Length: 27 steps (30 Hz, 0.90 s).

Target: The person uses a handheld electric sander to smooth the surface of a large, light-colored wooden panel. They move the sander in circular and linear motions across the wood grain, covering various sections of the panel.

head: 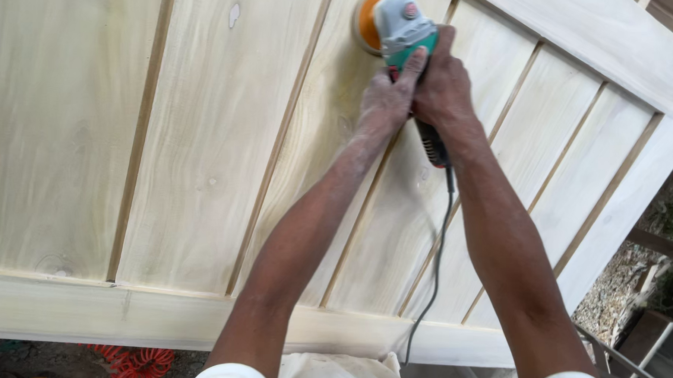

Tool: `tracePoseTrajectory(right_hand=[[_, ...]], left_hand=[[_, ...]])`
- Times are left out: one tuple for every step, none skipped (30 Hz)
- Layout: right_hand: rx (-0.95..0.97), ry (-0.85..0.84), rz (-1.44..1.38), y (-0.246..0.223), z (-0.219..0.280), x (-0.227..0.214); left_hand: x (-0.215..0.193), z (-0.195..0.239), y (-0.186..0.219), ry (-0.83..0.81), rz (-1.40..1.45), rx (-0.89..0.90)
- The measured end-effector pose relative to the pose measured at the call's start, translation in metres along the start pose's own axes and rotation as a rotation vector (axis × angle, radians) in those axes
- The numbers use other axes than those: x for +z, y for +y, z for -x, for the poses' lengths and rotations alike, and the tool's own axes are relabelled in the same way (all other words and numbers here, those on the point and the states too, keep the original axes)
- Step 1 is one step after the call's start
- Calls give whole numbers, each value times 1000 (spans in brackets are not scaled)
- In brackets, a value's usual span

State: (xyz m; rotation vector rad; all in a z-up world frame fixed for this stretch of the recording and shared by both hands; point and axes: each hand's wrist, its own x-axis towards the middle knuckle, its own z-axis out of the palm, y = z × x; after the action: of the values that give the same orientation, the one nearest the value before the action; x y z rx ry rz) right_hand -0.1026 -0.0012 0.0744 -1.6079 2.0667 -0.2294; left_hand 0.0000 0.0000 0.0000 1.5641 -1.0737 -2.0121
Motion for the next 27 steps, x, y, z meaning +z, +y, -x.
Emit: tracePoseTrajectory(right_hand=[[2, -1, 31, -4, -3, 9], [5, -3, 62, -7, -8, 16], [8, -2, 95, -10, -15, 22], [-4, 12, 108, -13, -24, 26], [-15, 20, 121, -16, -33, 30], [-26, 29, 133, -16, -40, 32], [-31, 40, 138, -14, -47, 32], [-35, 51, 143, -11, -53, 31], [-47, 59, 148, -8, -60, 32], [-62, 77, 154, -2, -64, 32], [-76, 93, 160, 8, -64, 31], [-90, 110, 166, 19, -64, 30], [-66, 107, 174, 30, -63, 28], [-43, 105, 183, 42, -61, 23], [-21, 95, 190, 53, -57, 19], [-29, 81, 168, 63, -49, 12], [-46, 68, 142, 68, -44, 4], [-51, 60, 140, 72, -37, -5], [-43, 47, 138, 73, -22, -8], [-55, 33, 137, 69, -8, -5], [-69, 26, 138, 64, 4, -8], [-83, 18, 139, 58, 19, -9], [-69, -1, 151, 50, 34, -7], [-54, -19, 163, 41, 50, -3], [-38, -39, 174, 31, 66, 3], [-10, -62, 165, 22, 83, 8], [22, -88, 156, 14, 102, 15]], left_hand=[[-9, 0, -2, 10, 49, 15], [-16, 0, -3, 20, 98, 30], [-23, -1, -3, 28, 148, 47], [-31, -6, 0, 39, 163, 66], [-38, -14, 4, 52, 180, 80], [-42, -21, 8, 64, 196, 94], [-42, -27, 13, 71, 193, 93], [-42, -34, 18, 78, 189, 92], [-44, -37, 26, 92, 188, 92], [-42, -37, 31, 91, 173, 88], [-35, -37, 33, 90, 158, 83], [-28, -37, 36, 88, 143, 77], [-21, -37, 38, 110, 100, 83], [-13, -36, 40, 131, 57, 90], [-4, -33, 39, 155, 15, 89], [6, -28, 39, 132, -1, 52], [14, -25, 40, 117, -15, 21], [22, -20, 40, 105, 8, 25], [32, -11, 35, 83, 29, 18], [39, -2, 26, 62, 50, 12], [42, 7, 16, 69, 35, 8], [46, 18, 3, 75, 20, 4], [50, 27, -8, 78, 3, 7], [51, 38, -23, 77, 52, -16], [46, 56, -37, 77, 100, -41], [39, 75, -49, 76, 149, -65], [34, 95, -61, 75, 135, -76]])
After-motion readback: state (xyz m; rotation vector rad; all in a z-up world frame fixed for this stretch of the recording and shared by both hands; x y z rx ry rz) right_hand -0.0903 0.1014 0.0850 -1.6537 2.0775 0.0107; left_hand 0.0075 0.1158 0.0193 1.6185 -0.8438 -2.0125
